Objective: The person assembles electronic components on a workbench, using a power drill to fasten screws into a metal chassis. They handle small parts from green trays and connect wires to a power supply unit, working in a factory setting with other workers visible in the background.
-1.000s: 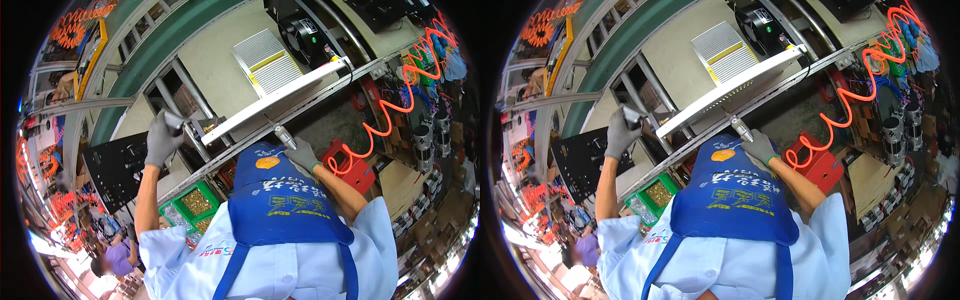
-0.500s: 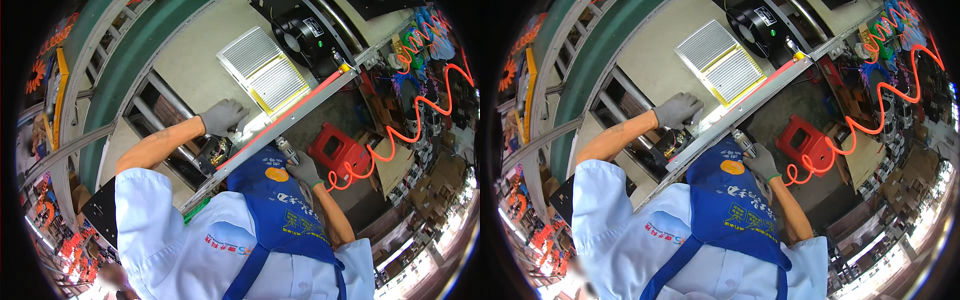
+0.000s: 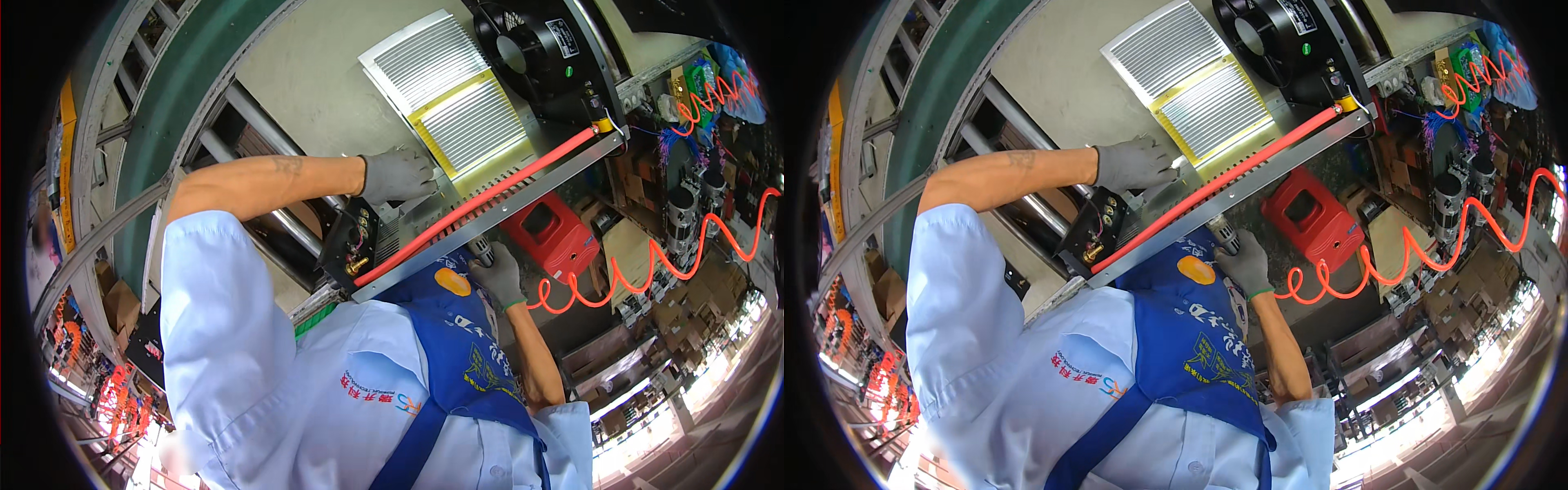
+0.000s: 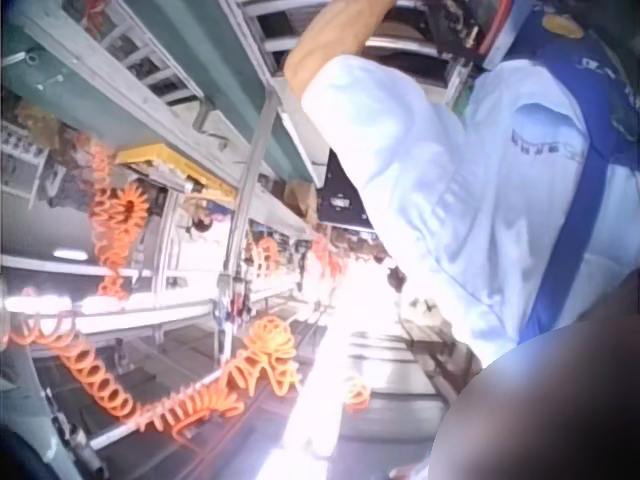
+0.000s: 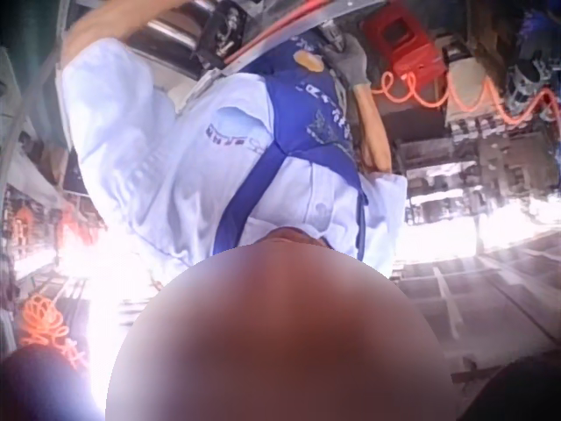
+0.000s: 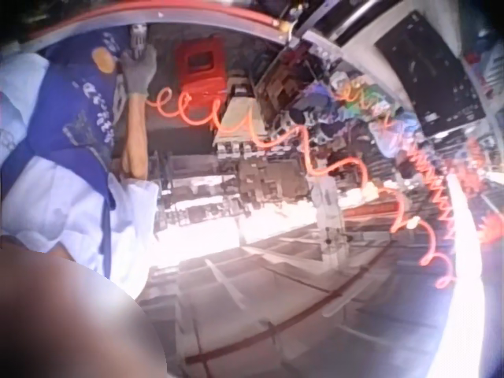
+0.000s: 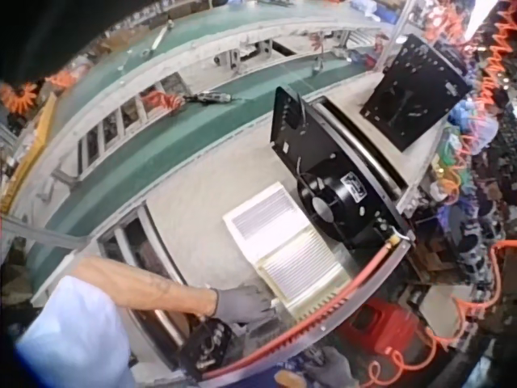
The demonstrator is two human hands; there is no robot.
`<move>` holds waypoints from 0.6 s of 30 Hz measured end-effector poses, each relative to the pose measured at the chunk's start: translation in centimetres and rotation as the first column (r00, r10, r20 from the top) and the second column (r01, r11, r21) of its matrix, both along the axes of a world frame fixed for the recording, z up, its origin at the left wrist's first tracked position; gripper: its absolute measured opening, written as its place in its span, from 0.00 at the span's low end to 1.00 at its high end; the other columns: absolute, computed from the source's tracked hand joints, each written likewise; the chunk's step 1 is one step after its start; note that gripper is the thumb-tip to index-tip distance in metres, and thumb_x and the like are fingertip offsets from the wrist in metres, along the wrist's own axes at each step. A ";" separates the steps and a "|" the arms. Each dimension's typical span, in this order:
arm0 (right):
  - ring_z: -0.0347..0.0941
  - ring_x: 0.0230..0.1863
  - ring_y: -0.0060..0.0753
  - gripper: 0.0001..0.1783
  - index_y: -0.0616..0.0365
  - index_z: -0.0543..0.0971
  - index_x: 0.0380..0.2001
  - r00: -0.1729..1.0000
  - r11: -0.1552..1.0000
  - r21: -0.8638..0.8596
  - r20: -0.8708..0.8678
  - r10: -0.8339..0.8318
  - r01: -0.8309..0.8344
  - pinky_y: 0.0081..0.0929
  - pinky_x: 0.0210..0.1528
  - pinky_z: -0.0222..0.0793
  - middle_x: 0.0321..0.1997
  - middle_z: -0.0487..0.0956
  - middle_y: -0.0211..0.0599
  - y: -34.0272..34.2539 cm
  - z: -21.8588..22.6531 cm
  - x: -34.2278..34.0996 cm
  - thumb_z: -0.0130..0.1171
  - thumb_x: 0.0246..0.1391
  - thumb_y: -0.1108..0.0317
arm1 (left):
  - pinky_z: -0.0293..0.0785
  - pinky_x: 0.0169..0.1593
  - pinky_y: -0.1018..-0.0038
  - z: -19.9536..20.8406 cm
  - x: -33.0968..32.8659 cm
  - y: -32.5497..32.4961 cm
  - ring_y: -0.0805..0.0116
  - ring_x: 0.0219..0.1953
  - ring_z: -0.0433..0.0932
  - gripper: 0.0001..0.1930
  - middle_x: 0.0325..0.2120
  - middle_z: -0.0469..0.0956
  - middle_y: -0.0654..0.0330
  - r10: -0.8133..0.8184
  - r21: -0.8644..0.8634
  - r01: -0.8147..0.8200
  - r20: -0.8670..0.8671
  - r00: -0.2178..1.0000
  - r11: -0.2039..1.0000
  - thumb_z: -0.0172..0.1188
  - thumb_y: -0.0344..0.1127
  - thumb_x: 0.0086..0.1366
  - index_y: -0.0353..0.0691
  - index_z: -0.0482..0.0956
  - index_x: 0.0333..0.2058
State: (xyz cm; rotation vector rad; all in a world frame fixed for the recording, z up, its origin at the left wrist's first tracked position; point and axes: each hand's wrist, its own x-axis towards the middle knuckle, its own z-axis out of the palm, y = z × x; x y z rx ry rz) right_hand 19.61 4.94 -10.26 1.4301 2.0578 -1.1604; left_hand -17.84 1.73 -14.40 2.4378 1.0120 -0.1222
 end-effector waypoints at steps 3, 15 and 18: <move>0.80 0.46 0.56 0.25 0.55 0.79 0.44 1.000 1.000 0.021 -0.012 -0.010 0.010 0.46 0.47 0.76 0.44 0.80 0.48 0.1 0.0 0.0 0.72 0.47 0.53 | 0.74 0.48 0.60 -0.8 0.3 0.4 0.57 0.50 0.77 0.36 0.45 0.75 0.57 -0.020 0.069 0.014 0.081 0.997 0.997 0.72 0.37 0.45 0.42 0.71 0.55; 0.80 0.43 0.55 0.24 0.55 0.79 0.43 0.999 1.000 0.000 -0.048 -0.023 0.023 0.45 0.45 0.76 0.40 0.80 0.47 0.0 -0.7 0.0 0.73 0.46 0.54 | 0.75 0.55 0.59 -0.5 0.6 1.3 0.54 0.55 0.75 0.38 0.49 0.75 0.52 -0.033 -0.046 0.037 0.074 0.997 0.998 0.75 0.33 0.41 0.34 0.71 0.54; 0.80 0.42 0.55 0.25 0.56 0.78 0.42 0.998 0.999 -0.040 -0.053 -0.038 0.036 0.45 0.44 0.76 0.40 0.80 0.48 -0.1 -1.4 0.5 0.73 0.46 0.53 | 0.75 0.56 0.58 0.2 0.8 1.8 0.53 0.57 0.74 0.39 0.51 0.74 0.51 -0.066 -0.127 0.069 0.032 0.997 0.989 0.75 0.33 0.40 0.35 0.71 0.54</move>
